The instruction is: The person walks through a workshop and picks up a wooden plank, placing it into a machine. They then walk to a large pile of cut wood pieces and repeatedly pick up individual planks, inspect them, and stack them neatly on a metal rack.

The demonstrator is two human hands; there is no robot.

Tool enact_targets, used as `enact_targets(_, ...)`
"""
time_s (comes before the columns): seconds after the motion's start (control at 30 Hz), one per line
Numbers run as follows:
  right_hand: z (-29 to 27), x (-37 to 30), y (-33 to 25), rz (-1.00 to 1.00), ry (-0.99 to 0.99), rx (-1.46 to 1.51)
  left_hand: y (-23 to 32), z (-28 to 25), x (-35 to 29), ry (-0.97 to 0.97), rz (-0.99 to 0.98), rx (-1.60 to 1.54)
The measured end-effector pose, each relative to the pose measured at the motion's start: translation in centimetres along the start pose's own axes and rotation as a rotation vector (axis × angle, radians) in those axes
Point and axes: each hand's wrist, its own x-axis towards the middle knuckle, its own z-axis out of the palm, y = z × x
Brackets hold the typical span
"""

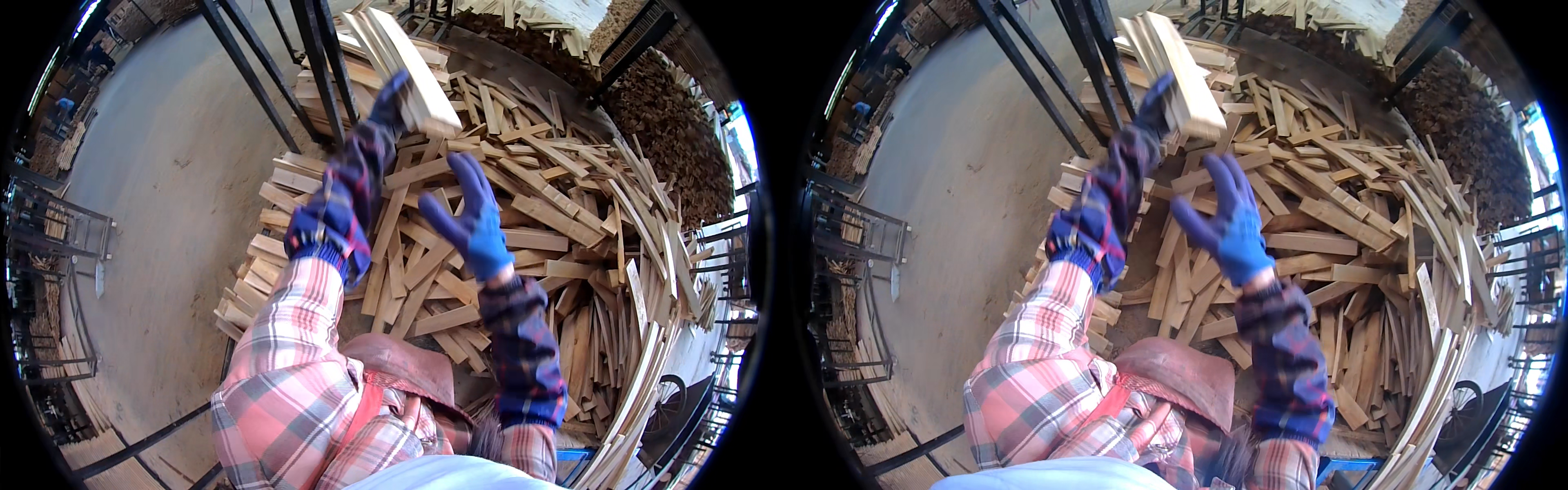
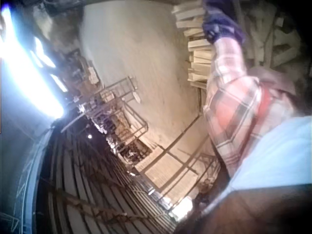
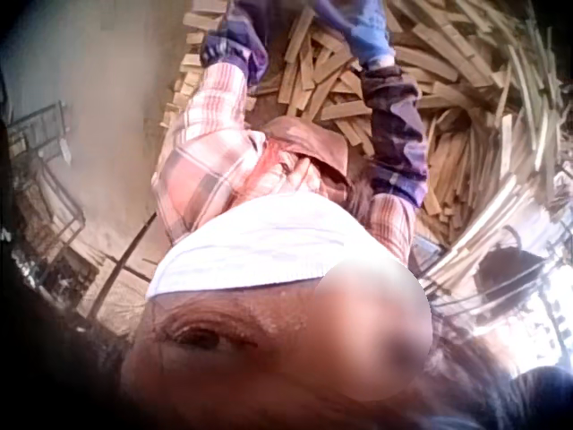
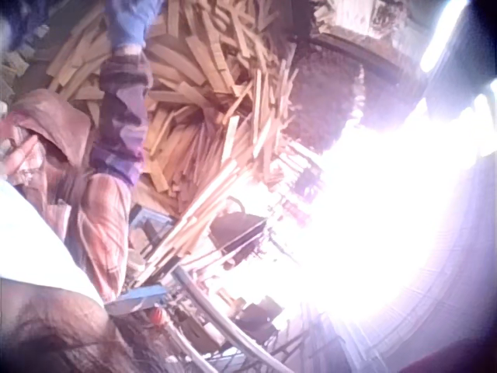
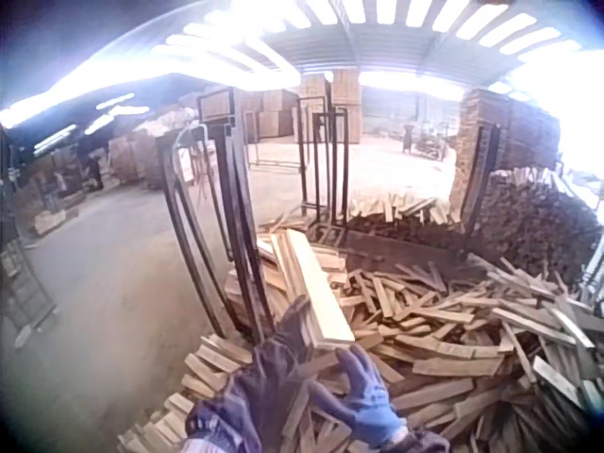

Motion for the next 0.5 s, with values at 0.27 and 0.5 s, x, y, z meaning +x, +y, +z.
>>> enact_targets(0.27, -2.0, -32.4, 11.9, 0.813, -0.223, -0.225, -13.7, 2.4, 1.4, 0.154, 0.011, 0.628)
enact_targets(0.5, 0.3, -50.5, 14.0, 1.189, -0.051, 0.284, -37.4, -4.8, -27.5, -0.598, -0.893, 0.847)
